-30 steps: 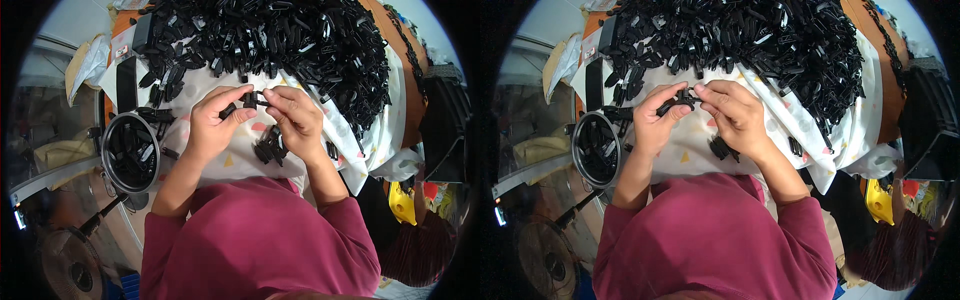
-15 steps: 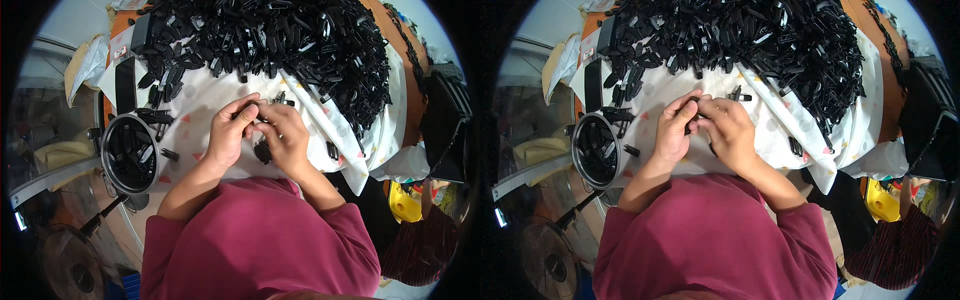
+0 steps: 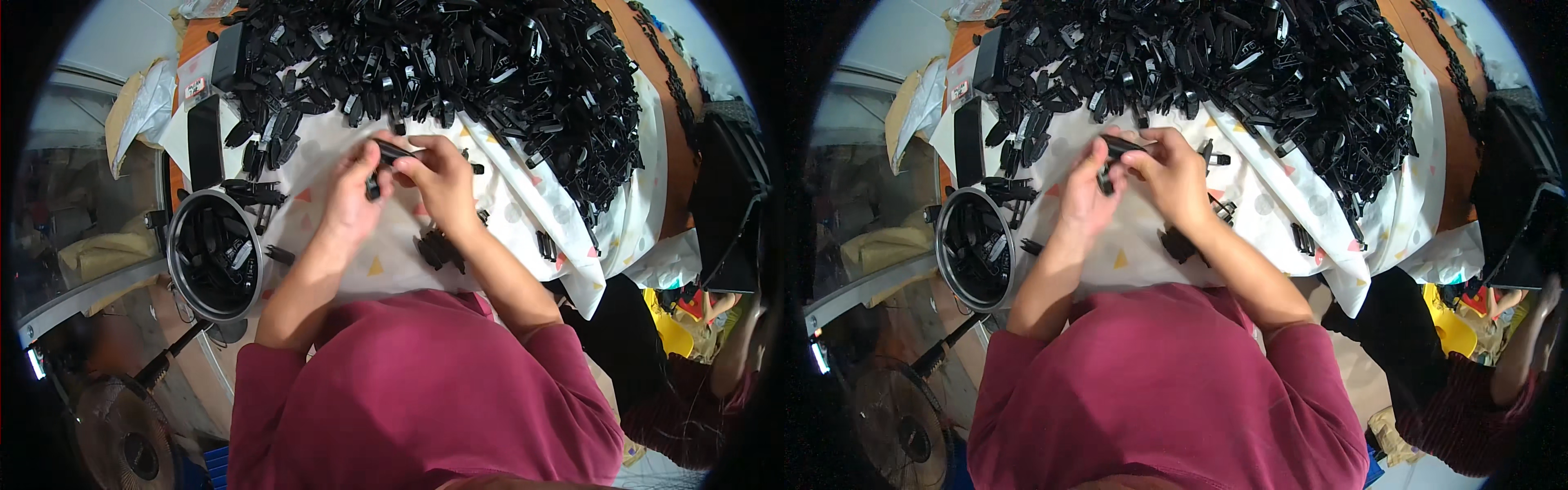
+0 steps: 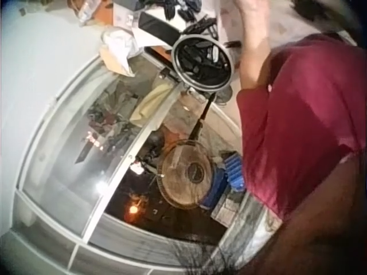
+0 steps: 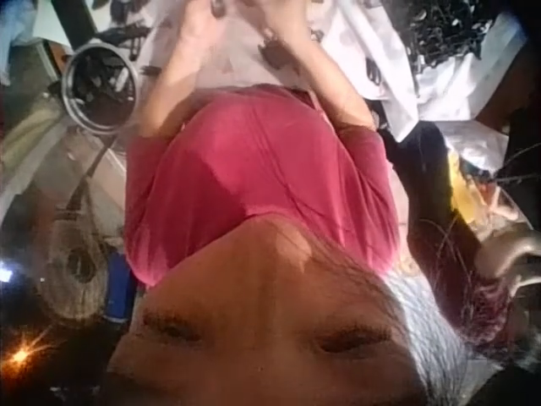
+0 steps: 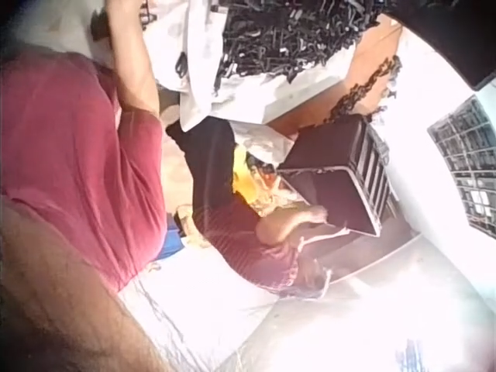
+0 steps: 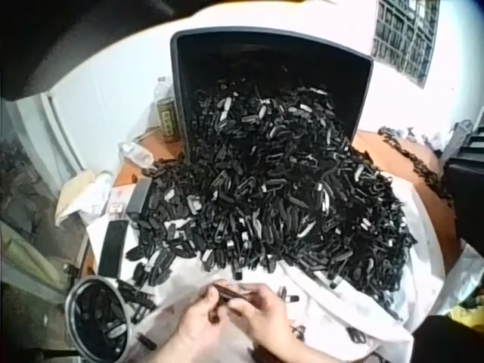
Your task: Assembling small black plastic buckle components by snapping them together at a workstation.
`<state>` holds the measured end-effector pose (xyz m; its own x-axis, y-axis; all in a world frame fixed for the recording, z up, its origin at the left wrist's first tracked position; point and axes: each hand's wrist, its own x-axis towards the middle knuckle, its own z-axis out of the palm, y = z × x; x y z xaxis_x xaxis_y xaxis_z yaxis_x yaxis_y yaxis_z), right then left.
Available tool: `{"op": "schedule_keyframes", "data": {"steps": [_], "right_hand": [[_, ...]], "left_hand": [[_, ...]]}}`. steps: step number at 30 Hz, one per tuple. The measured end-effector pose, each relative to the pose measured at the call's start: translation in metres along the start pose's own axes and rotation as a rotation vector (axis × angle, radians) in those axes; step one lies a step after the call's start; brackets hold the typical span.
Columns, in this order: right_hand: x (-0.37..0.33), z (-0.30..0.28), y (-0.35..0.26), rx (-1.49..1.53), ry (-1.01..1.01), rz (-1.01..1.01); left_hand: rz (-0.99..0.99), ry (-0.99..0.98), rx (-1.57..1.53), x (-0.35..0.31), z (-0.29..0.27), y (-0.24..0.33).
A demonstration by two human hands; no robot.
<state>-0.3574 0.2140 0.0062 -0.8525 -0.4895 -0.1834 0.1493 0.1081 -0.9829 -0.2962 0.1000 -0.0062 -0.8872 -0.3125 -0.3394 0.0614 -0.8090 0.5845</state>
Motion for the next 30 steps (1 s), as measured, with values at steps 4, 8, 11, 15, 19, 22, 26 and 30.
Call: {"op": "schedule_keyframes", "data": {"steps": [4,8,11,15,19,22,26,30], "right_hand": [[0.044,-0.002,0.013,-0.843,0.150,-0.450],[0.069,0.012,0.022,-1.063,0.157,-0.425],[0.060,0.009,0.020,-1.091,0.189,-0.452],[0.038,-0.010,0.004,-0.769,0.160,-0.415],[0.023,-0.018,-0.016,-0.442,0.025,-0.309],[0.015,-0.017,-0.029,-0.464,-0.079,-0.721],[-0.003,-0.011,-0.035,-0.133,-0.122,-0.449],[-0.021,-0.009,-0.050,0.096,-0.214,-0.305]], "left_hand": [[0.506,0.435,1.160,0.043,-0.018,0.027],[0.537,0.507,1.766,0.062,-0.017,0.030],[0.354,0.511,1.848,0.065,-0.017,0.033],[0.201,0.462,1.825,0.053,-0.003,0.029],[0.471,0.278,1.485,0.036,-0.019,0.020],[-0.023,-0.083,0.650,0.000,0.015,0.048],[-0.156,-0.273,0.306,-0.016,0.018,0.049],[0.312,-0.228,0.818,-0.030,0.034,0.042]]}}
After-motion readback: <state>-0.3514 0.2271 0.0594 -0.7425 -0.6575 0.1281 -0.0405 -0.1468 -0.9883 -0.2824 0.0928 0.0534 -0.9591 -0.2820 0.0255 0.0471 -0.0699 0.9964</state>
